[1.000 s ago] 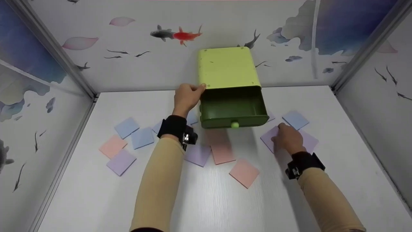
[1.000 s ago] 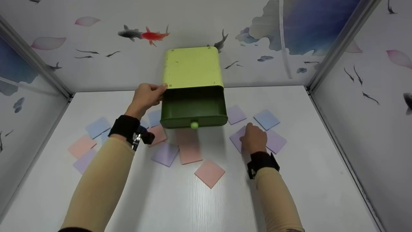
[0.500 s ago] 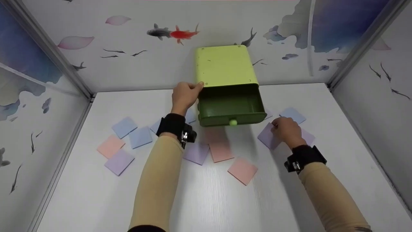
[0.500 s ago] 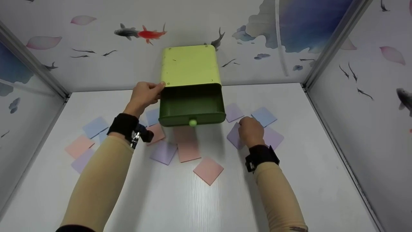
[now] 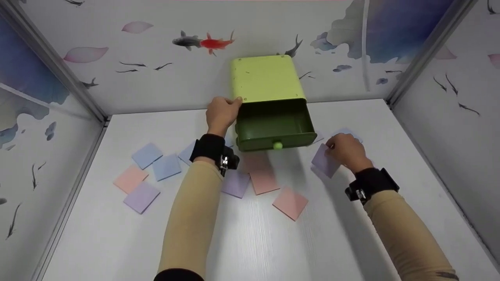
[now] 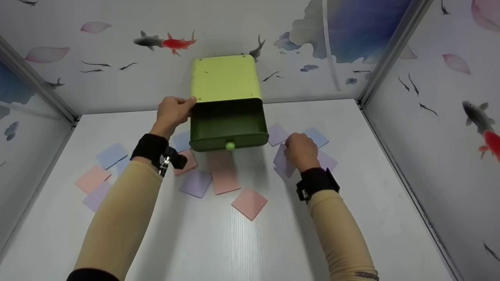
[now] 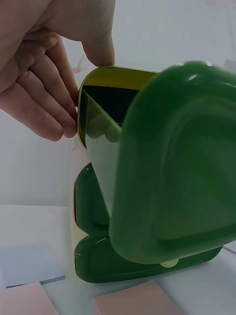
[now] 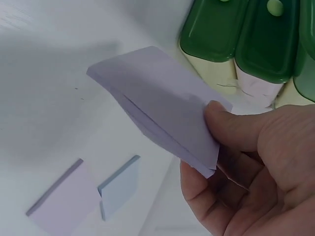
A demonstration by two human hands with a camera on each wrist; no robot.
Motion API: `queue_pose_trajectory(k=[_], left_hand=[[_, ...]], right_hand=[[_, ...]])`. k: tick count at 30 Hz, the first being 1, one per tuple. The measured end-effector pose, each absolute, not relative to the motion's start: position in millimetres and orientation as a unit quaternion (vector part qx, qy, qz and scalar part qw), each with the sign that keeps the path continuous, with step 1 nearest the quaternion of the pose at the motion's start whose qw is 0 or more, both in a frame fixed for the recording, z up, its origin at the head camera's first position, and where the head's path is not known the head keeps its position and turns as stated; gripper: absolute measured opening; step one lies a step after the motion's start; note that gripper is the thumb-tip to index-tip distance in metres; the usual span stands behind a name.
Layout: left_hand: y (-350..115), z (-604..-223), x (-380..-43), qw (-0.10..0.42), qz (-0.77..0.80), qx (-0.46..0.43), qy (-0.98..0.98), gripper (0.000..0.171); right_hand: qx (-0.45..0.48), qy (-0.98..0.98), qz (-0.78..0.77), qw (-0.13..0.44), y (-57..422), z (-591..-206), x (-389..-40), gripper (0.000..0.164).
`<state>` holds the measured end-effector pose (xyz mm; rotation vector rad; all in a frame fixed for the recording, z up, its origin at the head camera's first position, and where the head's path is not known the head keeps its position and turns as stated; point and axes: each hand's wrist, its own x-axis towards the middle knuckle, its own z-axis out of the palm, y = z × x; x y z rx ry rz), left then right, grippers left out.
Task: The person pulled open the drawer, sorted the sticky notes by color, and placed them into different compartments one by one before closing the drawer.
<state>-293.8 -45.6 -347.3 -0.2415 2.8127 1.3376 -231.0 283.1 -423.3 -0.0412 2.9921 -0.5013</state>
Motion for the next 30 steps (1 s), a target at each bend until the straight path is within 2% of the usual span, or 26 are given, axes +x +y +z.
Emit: queue_pose_trajectory(k=[7,14,30], left_hand=[[-42,-346,-293,-0.026,0.415,-0.077,0.906,0.041],[-43,-349,-290,-0.03,0.413,-0.067,0.908,0.04],[-44,-349,-290,-0.021,0.42,-0.076,0.904,0.037]], right_hand=[[-0.018,0.986,-0.162,0.039,285,-404,-229,0.021],[-0.022,0.987,-0.157,0.011,283,-381,-227,0.021],[-0.039,0.98,-0.144,-0.132,262,-312,-227,0.026]])
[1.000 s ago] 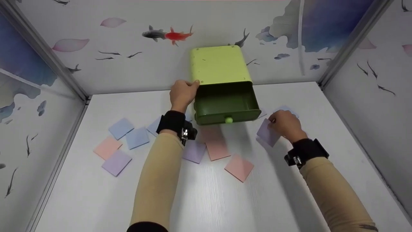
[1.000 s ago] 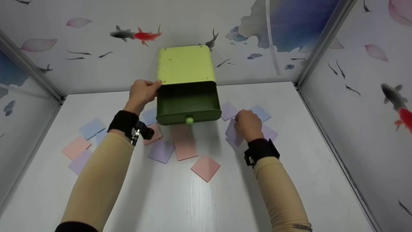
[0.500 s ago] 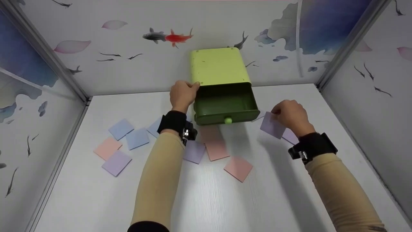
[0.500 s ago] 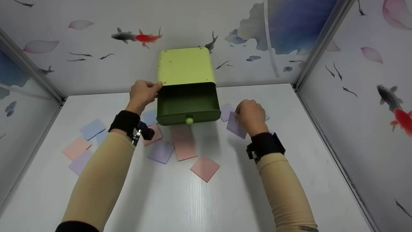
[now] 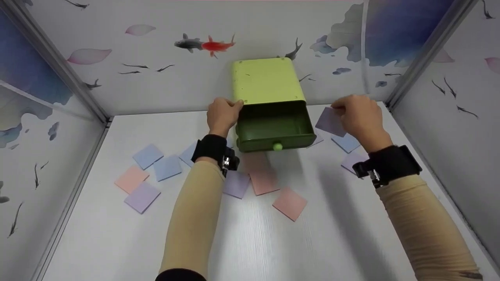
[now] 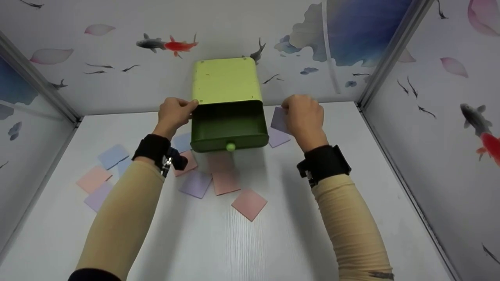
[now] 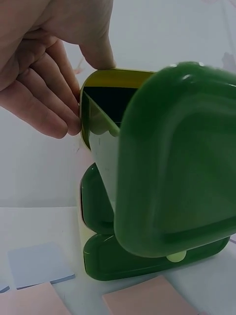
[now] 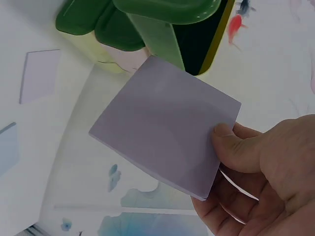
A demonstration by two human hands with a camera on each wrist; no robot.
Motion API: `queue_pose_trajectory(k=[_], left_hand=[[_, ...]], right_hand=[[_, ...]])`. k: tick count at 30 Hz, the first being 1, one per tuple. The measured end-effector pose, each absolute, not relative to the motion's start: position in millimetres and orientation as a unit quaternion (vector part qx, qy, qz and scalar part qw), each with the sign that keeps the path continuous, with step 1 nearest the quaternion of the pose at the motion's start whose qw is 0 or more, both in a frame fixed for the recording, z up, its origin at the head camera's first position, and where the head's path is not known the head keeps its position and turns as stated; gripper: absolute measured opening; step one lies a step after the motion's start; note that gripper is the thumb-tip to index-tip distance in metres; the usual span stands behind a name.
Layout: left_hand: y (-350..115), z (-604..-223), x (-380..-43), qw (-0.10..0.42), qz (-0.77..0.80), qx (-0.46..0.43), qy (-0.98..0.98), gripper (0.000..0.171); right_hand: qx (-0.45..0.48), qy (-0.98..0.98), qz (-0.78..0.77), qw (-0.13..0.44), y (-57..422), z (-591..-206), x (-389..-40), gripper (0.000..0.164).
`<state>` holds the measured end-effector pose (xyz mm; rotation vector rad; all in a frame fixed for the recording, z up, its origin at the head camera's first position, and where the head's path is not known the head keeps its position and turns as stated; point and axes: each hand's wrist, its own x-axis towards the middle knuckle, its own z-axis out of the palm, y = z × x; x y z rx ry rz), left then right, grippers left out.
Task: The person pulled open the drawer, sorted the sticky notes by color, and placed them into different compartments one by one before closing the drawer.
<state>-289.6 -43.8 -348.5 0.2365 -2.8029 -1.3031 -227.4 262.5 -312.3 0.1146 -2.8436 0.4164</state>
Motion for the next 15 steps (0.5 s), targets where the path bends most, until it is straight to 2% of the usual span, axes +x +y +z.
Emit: queue_pose_trajectory(k=[10,15], left_hand=[[-43,-350,-291,0.018,-0.419,0.081,-0.904,0.036],[-43,-350,-291,0.012,-0.416,0.084,-0.905,0.037]], right_hand=[[0.08,-0.965,0.145,0.201,233,-298,-235,0.022],[0.113,-0.961,0.155,0.201,216,-298,-240,0.02]])
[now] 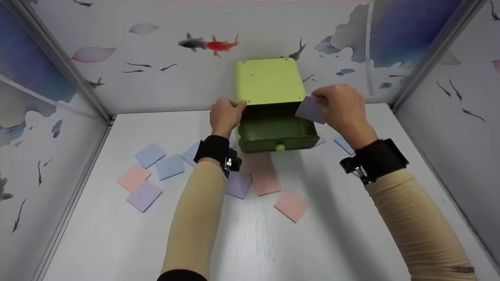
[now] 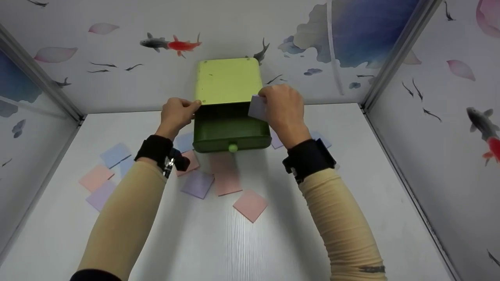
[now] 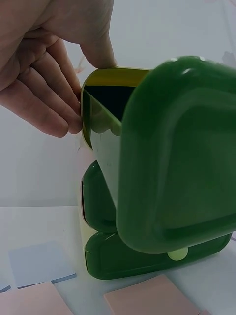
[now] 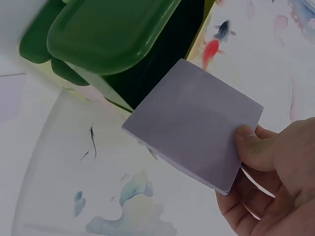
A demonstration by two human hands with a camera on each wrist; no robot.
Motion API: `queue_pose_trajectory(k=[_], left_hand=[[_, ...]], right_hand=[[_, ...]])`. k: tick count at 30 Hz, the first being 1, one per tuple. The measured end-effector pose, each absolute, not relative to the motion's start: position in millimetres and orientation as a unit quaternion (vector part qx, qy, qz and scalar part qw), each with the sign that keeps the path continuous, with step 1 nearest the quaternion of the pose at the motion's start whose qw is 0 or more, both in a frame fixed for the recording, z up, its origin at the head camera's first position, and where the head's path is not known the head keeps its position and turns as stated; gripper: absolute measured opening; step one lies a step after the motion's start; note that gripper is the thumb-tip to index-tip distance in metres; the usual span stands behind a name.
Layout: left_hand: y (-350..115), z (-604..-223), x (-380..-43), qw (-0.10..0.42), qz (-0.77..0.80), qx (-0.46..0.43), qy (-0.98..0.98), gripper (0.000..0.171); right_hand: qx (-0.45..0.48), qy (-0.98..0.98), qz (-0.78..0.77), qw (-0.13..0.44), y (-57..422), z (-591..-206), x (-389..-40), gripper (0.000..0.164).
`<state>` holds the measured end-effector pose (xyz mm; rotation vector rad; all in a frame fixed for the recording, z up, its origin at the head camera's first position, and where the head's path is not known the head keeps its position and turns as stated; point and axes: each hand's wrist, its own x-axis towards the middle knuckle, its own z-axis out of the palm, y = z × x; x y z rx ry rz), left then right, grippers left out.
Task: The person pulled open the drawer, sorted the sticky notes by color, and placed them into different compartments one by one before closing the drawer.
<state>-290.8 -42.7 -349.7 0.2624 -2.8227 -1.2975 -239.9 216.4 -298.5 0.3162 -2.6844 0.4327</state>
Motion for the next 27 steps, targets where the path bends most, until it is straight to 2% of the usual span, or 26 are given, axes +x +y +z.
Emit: queue_pose_trajectory(k=[5,16,27], left_hand=[[-42,-350,-291,0.011,-0.418,0.079,-0.905,0.037],[-44,-350,-291,0.01,-0.42,0.08,-0.904,0.037],[-45,-350,-291,0.013,-0.413,0.076,-0.908,0.036]], right_hand=[[0.151,-0.96,0.156,0.175,205,-304,-243,0.019],[0.217,-0.966,0.114,0.08,199,-320,-251,0.02],[0.197,-0.974,0.109,0.03,193,-336,-259,0.018]])
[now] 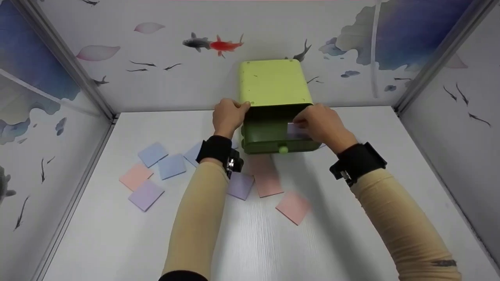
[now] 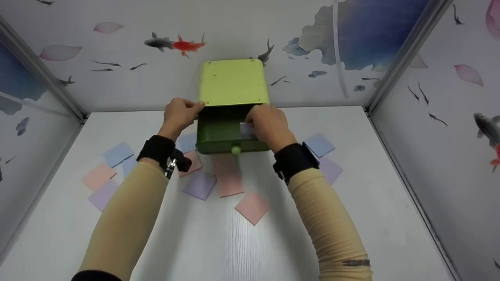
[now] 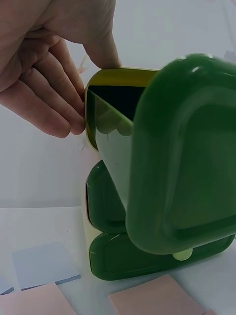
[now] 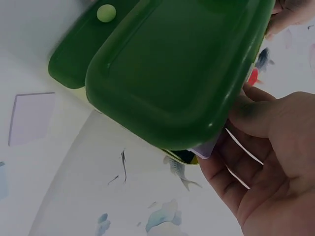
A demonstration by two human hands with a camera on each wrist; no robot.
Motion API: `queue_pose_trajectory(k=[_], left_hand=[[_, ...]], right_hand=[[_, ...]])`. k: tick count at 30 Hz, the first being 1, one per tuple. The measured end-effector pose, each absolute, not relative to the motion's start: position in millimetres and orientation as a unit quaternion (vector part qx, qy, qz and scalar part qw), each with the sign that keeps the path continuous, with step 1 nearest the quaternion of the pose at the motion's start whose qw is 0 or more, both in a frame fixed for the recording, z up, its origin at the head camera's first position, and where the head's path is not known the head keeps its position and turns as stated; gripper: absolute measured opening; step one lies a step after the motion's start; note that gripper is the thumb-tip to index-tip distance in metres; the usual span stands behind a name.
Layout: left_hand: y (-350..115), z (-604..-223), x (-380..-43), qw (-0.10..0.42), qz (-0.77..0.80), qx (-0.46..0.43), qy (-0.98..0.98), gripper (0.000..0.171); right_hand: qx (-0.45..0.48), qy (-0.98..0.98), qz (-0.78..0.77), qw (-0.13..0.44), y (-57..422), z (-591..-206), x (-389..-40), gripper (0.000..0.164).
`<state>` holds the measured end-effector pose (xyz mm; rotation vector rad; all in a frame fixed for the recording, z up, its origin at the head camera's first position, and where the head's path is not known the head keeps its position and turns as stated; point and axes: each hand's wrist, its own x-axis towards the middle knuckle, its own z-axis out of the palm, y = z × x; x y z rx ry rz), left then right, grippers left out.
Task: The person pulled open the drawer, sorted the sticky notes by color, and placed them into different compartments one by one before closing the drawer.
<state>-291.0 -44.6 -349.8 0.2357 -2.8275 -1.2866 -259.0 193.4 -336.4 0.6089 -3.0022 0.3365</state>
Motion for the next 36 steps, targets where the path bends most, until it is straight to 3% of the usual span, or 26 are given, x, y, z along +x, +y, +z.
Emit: queue_pose_trajectory(k=[21,36], left_hand=[[-47,-347,-293,0.005,-0.424,0.082,-0.902,0.035],[-46,-349,-294,0.012,-0.415,0.08,-0.906,0.037]], right_hand=[[0.189,-0.975,0.112,0.039,193,-354,-274,0.025],[0.203,-0.969,0.127,0.054,204,-342,-264,0.013]])
